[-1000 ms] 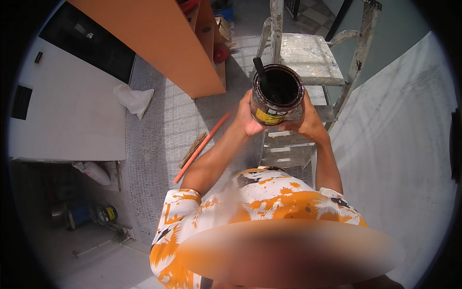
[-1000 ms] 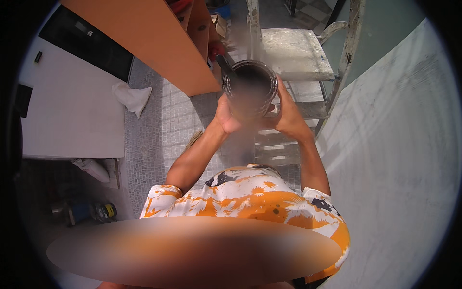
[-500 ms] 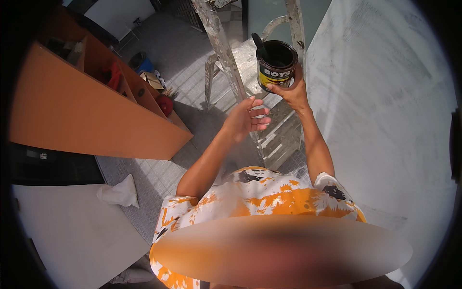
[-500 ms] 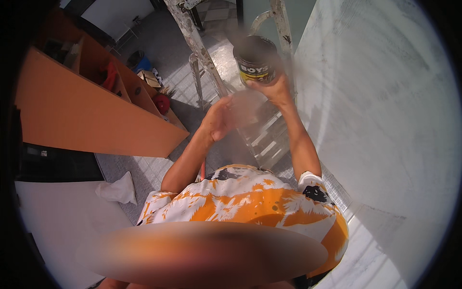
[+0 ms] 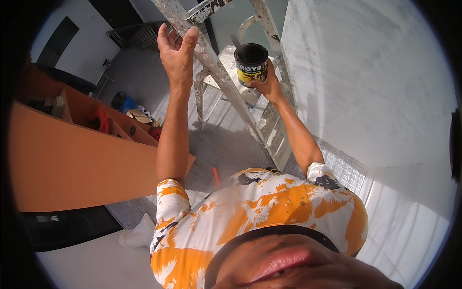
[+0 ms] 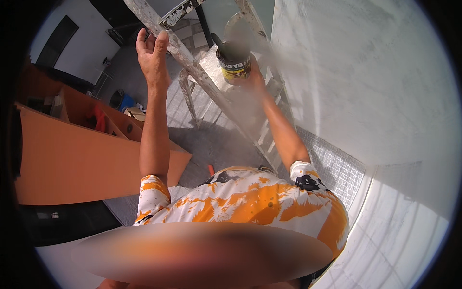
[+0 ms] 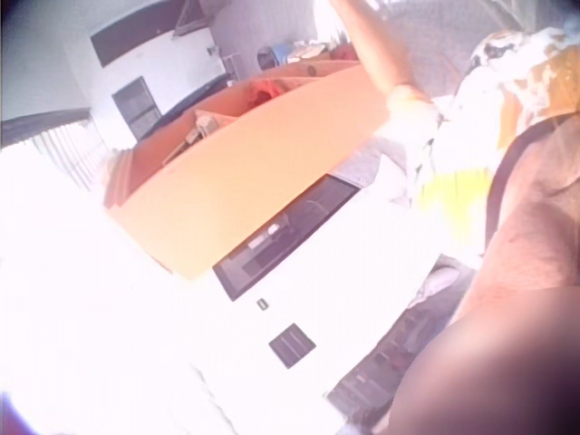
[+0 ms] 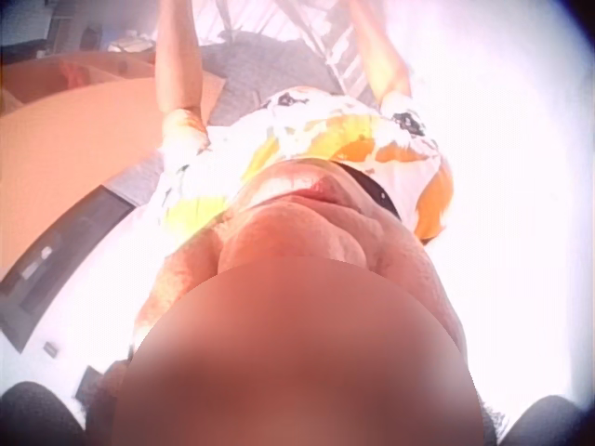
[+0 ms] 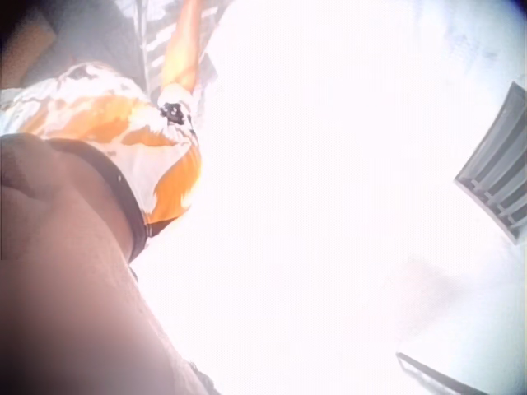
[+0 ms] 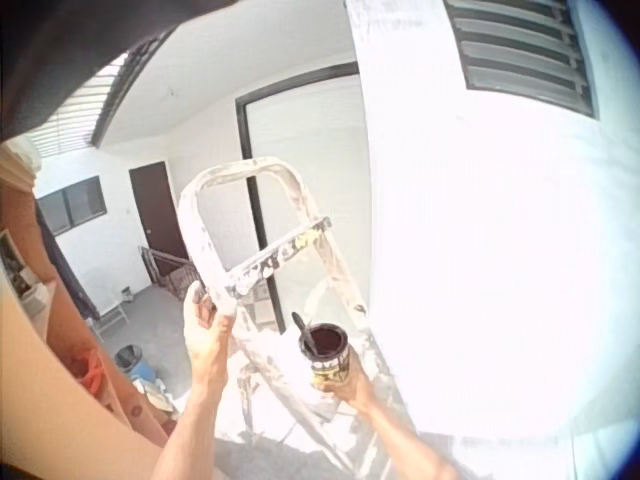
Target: The person paints the upper wall and ceiling area with a brush, repeatedly dipping the brush into a paint can held in the other hand. The person repositions a stepladder to reach different sections and continues applying paint along the wall-ceiling junction.
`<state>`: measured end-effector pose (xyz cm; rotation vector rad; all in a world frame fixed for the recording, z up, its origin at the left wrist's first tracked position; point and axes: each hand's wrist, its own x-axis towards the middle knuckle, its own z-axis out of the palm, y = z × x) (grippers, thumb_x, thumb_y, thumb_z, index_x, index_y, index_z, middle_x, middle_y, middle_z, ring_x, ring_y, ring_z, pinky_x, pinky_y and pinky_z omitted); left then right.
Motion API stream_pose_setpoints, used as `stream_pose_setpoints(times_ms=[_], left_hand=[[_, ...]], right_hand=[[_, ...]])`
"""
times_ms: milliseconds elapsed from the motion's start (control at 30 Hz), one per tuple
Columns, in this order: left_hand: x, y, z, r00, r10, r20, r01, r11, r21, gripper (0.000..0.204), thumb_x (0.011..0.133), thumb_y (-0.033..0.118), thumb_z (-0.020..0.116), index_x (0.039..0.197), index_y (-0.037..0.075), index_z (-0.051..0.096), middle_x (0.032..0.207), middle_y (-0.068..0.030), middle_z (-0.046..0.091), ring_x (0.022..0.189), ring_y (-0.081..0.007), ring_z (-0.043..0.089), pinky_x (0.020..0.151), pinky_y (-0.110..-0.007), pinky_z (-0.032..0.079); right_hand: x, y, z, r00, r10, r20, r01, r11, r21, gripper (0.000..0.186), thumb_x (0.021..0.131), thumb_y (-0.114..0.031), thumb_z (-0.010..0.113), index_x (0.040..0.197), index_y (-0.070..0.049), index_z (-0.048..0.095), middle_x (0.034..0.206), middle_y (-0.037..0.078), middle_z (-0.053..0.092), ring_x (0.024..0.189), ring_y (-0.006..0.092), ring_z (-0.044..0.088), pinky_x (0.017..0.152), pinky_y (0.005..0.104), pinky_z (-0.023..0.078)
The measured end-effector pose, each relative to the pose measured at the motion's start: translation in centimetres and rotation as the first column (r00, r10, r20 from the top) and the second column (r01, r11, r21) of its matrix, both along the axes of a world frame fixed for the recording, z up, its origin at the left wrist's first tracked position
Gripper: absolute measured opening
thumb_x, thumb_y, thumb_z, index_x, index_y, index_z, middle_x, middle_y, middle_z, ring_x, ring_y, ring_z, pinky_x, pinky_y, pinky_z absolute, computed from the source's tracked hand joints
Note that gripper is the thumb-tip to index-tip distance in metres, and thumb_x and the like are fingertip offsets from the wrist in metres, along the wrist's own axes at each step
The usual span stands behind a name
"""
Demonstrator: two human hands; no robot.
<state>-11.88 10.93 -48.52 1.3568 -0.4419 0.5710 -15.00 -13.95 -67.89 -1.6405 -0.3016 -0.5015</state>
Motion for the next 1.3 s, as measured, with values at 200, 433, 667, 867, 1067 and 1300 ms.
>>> stream_pose_setpoints(times_ms=[200, 433, 667, 867, 1067, 1300], left_hand=[[2.4, -1.2, 2.5, 0.99, -0.144, -0.005, 0.144, 0.989, -0.038, 0.06, 0.088, 0.039, 0.083, 0.121, 0.001, 0.051, 0.107, -0.0109, 0.06, 0.078, -0.0234, 0.072, 0.06, -0.038, 0.063], [2.4, -3.1, 3.5, 0.996, 0.045, -0.076, -0.052, 0.994, -0.094, 0.049, 0.088, 0.035, 0.079, 0.11, -0.002, 0.056, 0.093, -0.0091, 0.057, 0.057, -0.0154, 0.061, 0.046, -0.031, 0.06], [0.4, -2.8, 6.3, 0.997, 0.061, -0.053, -0.068, 0.987, -0.147, 0.039, 0.088, 0.031, 0.078, 0.101, 0.0, 0.057, 0.086, -0.0064, 0.057, 0.057, -0.0137, 0.059, 0.046, -0.03, 0.058], [-2.2, -2.5, 10.2, 0.995, 0.089, -0.051, -0.097, 0.981, -0.169, 0.045, 0.088, 0.034, 0.077, 0.105, -0.003, 0.058, 0.082, -0.0128, 0.066, 0.048, -0.0171, 0.062, 0.042, -0.028, 0.055], [-2.6, -1.3, 11.3, 0.985, 0.155, -0.075, -0.162, 0.981, -0.104, 0.045, 0.092, 0.041, 0.071, 0.106, 0.0, 0.059, 0.083, -0.0098, 0.065, 0.049, -0.0188, 0.062, 0.044, -0.029, 0.052], [-0.5, 0.4, 12.0, 0.993, 0.071, -0.098, -0.09, 0.972, -0.216, 0.044, 0.089, 0.036, 0.078, 0.104, -0.001, 0.059, 0.083, -0.0077, 0.062, 0.054, -0.0139, 0.063, 0.042, -0.027, 0.054]], right_hand=[[-2.2, -4.3, -14.1, 0.527, -0.653, -0.543, 0.741, 0.667, -0.082, 0.104, 0.087, -0.051, 0.078, 0.155, 0.009, 0.026, 0.157, 0.03, 0.035, 0.145, 0.0389, 0.039, 0.117, 0.0482, 0.036], [-0.3, -7.4, -30.6, 0.617, -0.059, -0.785, 0.635, 0.627, 0.452, 0.055, 0.093, -0.024, 0.072, 0.133, 0.009, 0.054, 0.117, 0.022, 0.066, 0.103, 0.0373, 0.067, 0.089, 0.0516, 0.057], [-2.1, -6.6, -29.2, 0.669, 0.08, -0.739, 0.619, 0.491, 0.614, 0.032, 0.096, -0.015, 0.065, 0.122, 0.003, 0.061, 0.103, 0.018, 0.069, 0.088, 0.0351, 0.07, 0.082, 0.0524, 0.06], [-6.1, -6.5, -22.3, 0.638, 0.011, -0.77, 0.624, 0.578, 0.525, 0.03, 0.097, -0.016, 0.064, 0.123, -0.002, 0.063, 0.106, 0.016, 0.069, 0.092, 0.0317, 0.069, 0.083, 0.051, 0.058], [-8.4, -5.3, -14.9, 0.53, -0.162, -0.832, 0.715, 0.613, 0.336, 0.031, 0.091, -0.019, 0.069, 0.116, 0.0, 0.067, 0.1, 0.012, 0.068, 0.087, 0.0246, 0.065, 0.077, 0.043, 0.053], [-8.3, -5.5, -14.2, 0.499, -0.127, -0.857, 0.769, 0.521, 0.37, 0.045, 0.085, -0.024, 0.072, 0.117, 0.007, 0.066, 0.105, 0.017, 0.067, 0.094, 0.0272, 0.064, 0.079, 0.047, 0.051]])
